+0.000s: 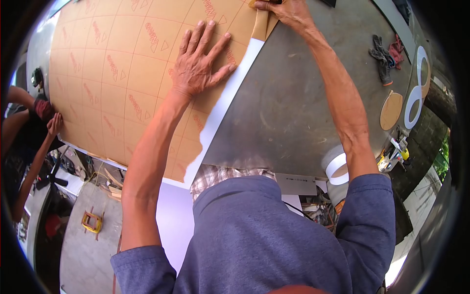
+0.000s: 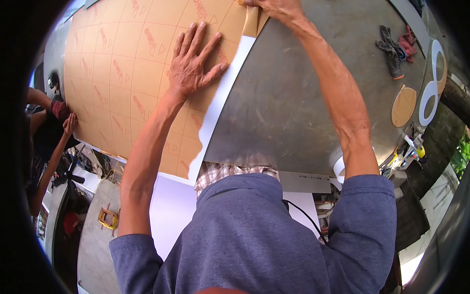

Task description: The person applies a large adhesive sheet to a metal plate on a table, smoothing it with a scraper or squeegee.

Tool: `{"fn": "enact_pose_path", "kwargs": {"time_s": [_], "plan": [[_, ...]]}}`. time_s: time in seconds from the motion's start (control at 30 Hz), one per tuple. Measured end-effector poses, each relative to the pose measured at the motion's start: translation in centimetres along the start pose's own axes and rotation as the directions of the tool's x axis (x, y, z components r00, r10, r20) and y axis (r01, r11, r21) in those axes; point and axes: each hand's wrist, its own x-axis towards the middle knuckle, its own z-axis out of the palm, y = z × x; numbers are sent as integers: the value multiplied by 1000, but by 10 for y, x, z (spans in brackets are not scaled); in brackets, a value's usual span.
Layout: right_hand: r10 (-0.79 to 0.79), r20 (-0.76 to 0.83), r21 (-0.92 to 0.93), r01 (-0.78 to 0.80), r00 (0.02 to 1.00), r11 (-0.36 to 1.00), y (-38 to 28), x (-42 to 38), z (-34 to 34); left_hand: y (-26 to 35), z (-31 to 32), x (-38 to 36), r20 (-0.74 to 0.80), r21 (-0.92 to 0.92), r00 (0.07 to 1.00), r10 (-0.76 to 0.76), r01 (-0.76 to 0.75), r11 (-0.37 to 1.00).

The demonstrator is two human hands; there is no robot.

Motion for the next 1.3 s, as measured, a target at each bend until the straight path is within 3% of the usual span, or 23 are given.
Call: {"fn": "enact_pose_path", "kwargs": {"time_s": [0.07,0.17,0.27,0.37,0.47,0.57,0.67,0.77,0.87,1.13,1.23,1.27,1.3], "plan": [[-108,-92,-44,105,990,994,2,6,-1,0,-1,1,3,0,1000,-1,1,1000],[77,2,120,-77,997,990,-8,10,-11,1,0,1,13,-1,1000,-6,6,1000],[161,66,-15,-161,985,987,-1,21,-13,0,-1,1,18,-9,1000,-9,10,1000],[150,33,-74,-148,988,986,12,35,-18,1,-1,0,24,-18,1000,-13,14,1000],[224,47,-54,-221,974,974,14,42,-28,1,-3,1,37,-17,999,-18,18,1000],[210,3,24,-210,978,977,17,45,-34,1,-4,3,39,-15,999,-17,18,1000],[215,-15,-72,-215,977,974,23,52,-41,1,-5,2,41,-18,999,-17,18,1000],[179,-87,2,-180,980,984,24,58,-48,2,-5,2,45,-24,999,-19,20,1000],[180,-68,-88,-186,981,979,23,67,-60,2,-4,2,45,-26,999,-20,22,999],[162,-81,-29,-165,983,986,42,89,-69,2,-6,4,63,-17,998,-27,28,999],[125,-233,-275,-189,964,943,45,100,-70,2,-6,4,60,-10,998,-32,32,999],[146,-174,-65,-159,974,985,47,94,-80,2,-7,4,64,-12,997,-33,33,999],[156,-188,-62,-170,970,984,57,100,-80,2,-8,4,68,-15,997,-33,34,999]]}}
